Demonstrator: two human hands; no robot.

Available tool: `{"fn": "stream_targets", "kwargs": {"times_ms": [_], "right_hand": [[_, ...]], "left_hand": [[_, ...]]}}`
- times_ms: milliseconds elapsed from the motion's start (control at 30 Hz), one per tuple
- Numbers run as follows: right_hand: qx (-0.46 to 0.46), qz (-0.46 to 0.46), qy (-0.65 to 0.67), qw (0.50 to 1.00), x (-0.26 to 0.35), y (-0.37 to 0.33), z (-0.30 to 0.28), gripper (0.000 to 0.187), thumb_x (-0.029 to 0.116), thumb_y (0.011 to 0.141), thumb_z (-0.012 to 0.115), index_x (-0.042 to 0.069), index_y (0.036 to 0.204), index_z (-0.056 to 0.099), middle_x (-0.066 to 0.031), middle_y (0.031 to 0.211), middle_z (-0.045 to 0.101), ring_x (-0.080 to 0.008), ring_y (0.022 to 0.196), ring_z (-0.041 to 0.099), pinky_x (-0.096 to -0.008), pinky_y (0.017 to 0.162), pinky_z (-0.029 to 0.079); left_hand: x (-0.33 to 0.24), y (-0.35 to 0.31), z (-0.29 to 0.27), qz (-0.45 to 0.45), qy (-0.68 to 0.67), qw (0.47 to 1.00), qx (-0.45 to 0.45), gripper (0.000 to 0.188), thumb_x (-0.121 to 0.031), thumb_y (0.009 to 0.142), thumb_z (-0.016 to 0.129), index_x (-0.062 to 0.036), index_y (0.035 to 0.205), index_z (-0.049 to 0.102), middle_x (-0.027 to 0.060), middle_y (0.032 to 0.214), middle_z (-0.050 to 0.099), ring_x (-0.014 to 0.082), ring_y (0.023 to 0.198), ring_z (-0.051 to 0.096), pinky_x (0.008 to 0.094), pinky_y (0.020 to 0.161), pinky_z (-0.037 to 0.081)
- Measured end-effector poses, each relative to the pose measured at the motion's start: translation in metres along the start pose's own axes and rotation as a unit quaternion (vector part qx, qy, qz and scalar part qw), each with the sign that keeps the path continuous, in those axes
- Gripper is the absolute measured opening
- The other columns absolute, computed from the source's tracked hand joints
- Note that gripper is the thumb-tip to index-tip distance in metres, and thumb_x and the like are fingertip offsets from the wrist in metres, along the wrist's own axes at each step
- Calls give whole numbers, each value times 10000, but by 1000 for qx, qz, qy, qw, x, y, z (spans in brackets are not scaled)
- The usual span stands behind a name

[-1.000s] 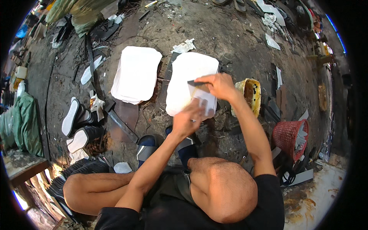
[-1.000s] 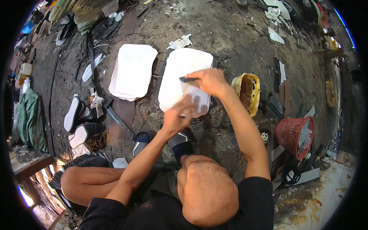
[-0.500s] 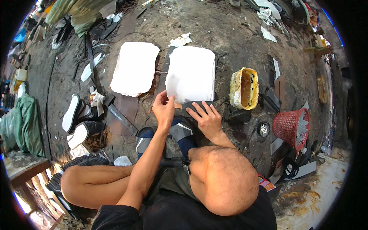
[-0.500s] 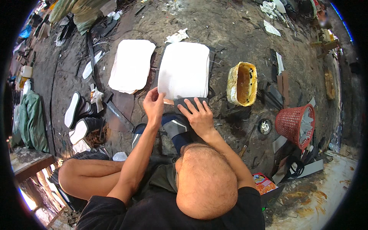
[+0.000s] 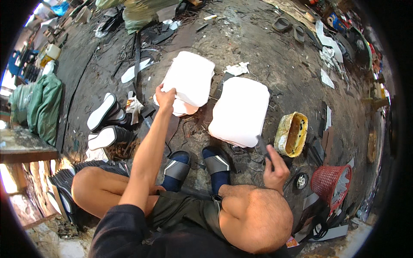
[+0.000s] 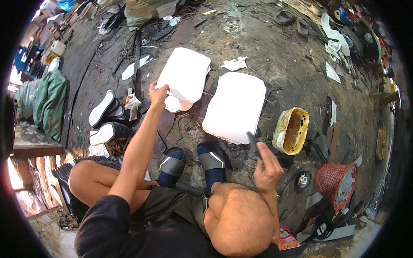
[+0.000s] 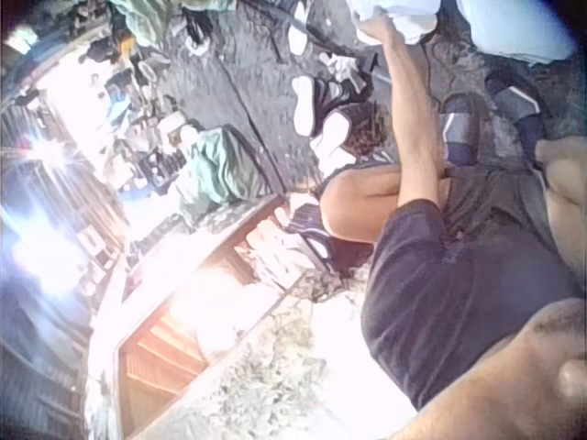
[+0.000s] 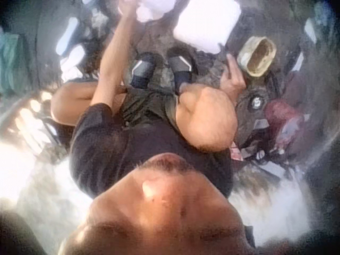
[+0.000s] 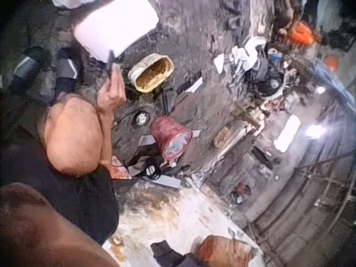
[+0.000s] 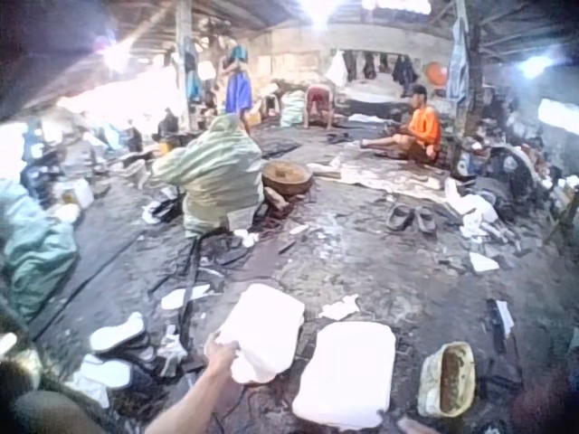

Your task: The person sits on the ground and applies glue from a yellow container to white shoe insoles using a black scraper. They spread the glue evenly, then stack the treated insoles onto a growing pile.

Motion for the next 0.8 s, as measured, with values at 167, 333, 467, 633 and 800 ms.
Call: {"fn": "stream_targets", "kwargs": {"times_ms": [167, 333, 467, 633, 800], "right_hand": [[-49, 3, 91, 995, -18, 60, 5, 343, 20, 952, 582, 39, 1290, 637, -220, 1215, 678, -360, 1118, 672, -416, 910, 531], [69, -17, -35, 997, -11, 169, 81, 376, 121, 971, 558, 95, 1344, 599, -158, 1283, 658, -315, 1154, 643, -401, 948, 509], [161, -113, -317, 928, -6, 145, 184, 482, 55, 874, 573, 168, 1340, 620, -124, 1168, 712, -324, 1115, 665, -461, 882, 562], [237, -251, 50, 937, 150, 163, 210, 371, 117, 888, 594, 189, 1244, 666, -116, 1011, 733, -337, 870, 697, -458, 728, 551], [269, -390, -59, 879, 125, 165, 378, 322, 160, 887, 585, 299, 1143, 721, -62, 943, 747, -248, 862, 727, -417, 714, 565]], "left_hand": [[-38, -79, -9, 421, 414, 768, -246, 671, -86, 756, 749, 7, 1367, 485, 192, 1112, 645, 405, 1016, 617, 482, 915, 497], [2, -289, 121, 564, 245, 742, 266, 511, -87, 753, 643, -19, 1258, 607, 156, 1345, 600, 325, 1305, 539, 452, 1124, 417], [20, -311, 122, 546, 298, 731, 282, 489, -76, 765, 619, 31, 1242, 604, 165, 1340, 595, 315, 1314, 522, 432, 1146, 395], [16, -302, 113, 528, 277, 742, 308, 433, -123, 776, 616, 20, 1184, 641, 151, 1221, 642, 309, 1151, 603, 413, 1047, 471], [51, -306, 143, 417, 293, 746, 428, 541, -179, 888, 541, 22, 1388, 496, 186, 1446, 502, 313, 1405, 428, 414, 1168, 348]]}}
Point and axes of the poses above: each hand's wrist, its own y-axis towards the middle knuckle, its own z-axis out of the palm, x = y × z, the point moved 8 cm from there along y, towards the middle knuckle
